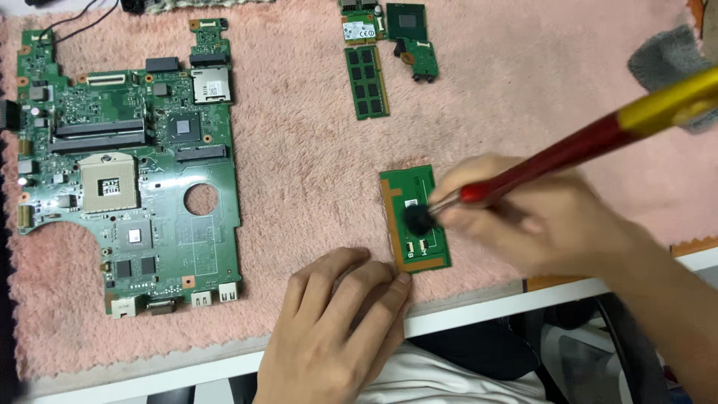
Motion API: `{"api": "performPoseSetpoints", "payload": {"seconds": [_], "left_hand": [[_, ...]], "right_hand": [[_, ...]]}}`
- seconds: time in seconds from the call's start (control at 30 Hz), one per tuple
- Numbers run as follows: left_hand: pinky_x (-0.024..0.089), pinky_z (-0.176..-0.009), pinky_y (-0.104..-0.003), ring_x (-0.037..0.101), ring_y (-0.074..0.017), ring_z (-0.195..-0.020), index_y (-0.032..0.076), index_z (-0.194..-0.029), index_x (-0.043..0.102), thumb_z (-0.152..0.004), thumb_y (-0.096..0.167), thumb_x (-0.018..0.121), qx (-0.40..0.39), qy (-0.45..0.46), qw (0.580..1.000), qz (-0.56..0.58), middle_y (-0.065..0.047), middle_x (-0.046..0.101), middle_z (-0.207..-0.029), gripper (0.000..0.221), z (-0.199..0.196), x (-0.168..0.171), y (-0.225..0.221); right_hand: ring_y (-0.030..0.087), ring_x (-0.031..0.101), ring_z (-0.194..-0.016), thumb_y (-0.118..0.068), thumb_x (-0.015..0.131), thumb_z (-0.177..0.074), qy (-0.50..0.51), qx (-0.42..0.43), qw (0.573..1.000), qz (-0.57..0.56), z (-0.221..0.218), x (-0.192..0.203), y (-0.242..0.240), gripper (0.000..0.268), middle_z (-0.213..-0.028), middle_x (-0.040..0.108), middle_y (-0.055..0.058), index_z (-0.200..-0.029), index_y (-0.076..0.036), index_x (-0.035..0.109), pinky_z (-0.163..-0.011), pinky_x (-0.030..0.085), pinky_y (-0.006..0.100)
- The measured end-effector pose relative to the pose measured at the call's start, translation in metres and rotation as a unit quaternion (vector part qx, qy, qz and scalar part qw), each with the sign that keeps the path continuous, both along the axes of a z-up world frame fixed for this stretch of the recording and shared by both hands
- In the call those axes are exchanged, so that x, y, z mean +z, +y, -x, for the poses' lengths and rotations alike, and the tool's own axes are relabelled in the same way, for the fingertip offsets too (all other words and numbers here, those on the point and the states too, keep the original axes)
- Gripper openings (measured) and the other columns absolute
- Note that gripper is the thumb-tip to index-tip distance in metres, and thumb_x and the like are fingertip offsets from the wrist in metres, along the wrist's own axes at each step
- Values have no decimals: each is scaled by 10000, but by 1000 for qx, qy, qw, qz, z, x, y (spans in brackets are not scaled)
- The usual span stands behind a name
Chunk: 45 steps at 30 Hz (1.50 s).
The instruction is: The person uses a brush to clean dust from RAM modules and other small computer circuit boards on a pink towel, moving each component aside after cleaning.
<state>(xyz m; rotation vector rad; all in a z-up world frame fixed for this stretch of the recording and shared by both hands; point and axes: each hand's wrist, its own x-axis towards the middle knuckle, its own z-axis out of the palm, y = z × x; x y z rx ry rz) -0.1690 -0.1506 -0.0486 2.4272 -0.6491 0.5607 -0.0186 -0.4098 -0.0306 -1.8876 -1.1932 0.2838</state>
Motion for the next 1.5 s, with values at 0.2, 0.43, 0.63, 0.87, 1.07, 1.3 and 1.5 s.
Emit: {"api": "performPoseSetpoints", "payload": {"seconds": [0.2,0.43,0.63,0.87,1.07,1.3,1.5], "left_hand": [[528,-948,-458,706,-365,-1231,95,-1332,751,-1153,228,752,-9,1,1000,-12,-84,730,-1323,223,3,-6,2],[553,-924,-458,738,-371,-1209,88,-1296,743,-1140,198,769,0,-32,999,-2,-93,741,-1295,193,1,-9,0],[565,-945,-463,732,-373,-1241,93,-1281,760,-1128,207,775,1,-27,1000,9,-91,748,-1307,191,2,-14,-1],[575,-912,-440,742,-335,-1163,118,-1246,772,-1120,212,757,21,-79,997,-8,-53,764,-1243,158,-1,-24,-5],[566,-885,-427,750,-319,-1146,142,-1212,784,-1110,214,756,38,-88,995,-2,-35,770,-1222,129,-1,-27,-8],[570,-887,-431,743,-338,-1157,128,-1235,775,-1113,213,730,13,-102,995,-1,-60,757,-1244,155,-2,-38,-5],[580,-884,-409,754,-311,-1134,140,-1205,782,-1113,198,711,35,-117,993,4,-44,764,-1210,129,-3,-38,-8]], "right_hand": [[26,433,-538,-56,631,-1134,10,-21,999,-30,10,-7,12,99,-799,574,-51,-1228,-62,660,-431,361,171],[91,530,-622,-130,701,-1088,-74,-125,989,11,17,9,4,163,-956,736,53,-1182,3,719,-573,470,226],[135,800,-808,-283,672,-1089,11,-88,992,85,23,18,-5,236,-996,817,15,-1220,-99,743,-727,626,273],[129,727,-730,-249,668,-1103,-8,-92,994,52,25,26,4,186,-949,777,13,-1191,-102,739,-668,591,279],[101,576,-643,-205,659,-1112,-9,-109,994,27,30,19,11,160,-924,700,19,-1190,-79,721,-577,488,248],[161,796,-925,-171,687,-1087,-66,-164,983,47,29,11,1,201,-1076,798,80,-1205,-22,756,-864,617,268],[185,835,-826,-328,670,-1094,-46,-109,990,81,37,16,1,260,-1017,832,51,-1224,-124,765,-731,663,324]]}}
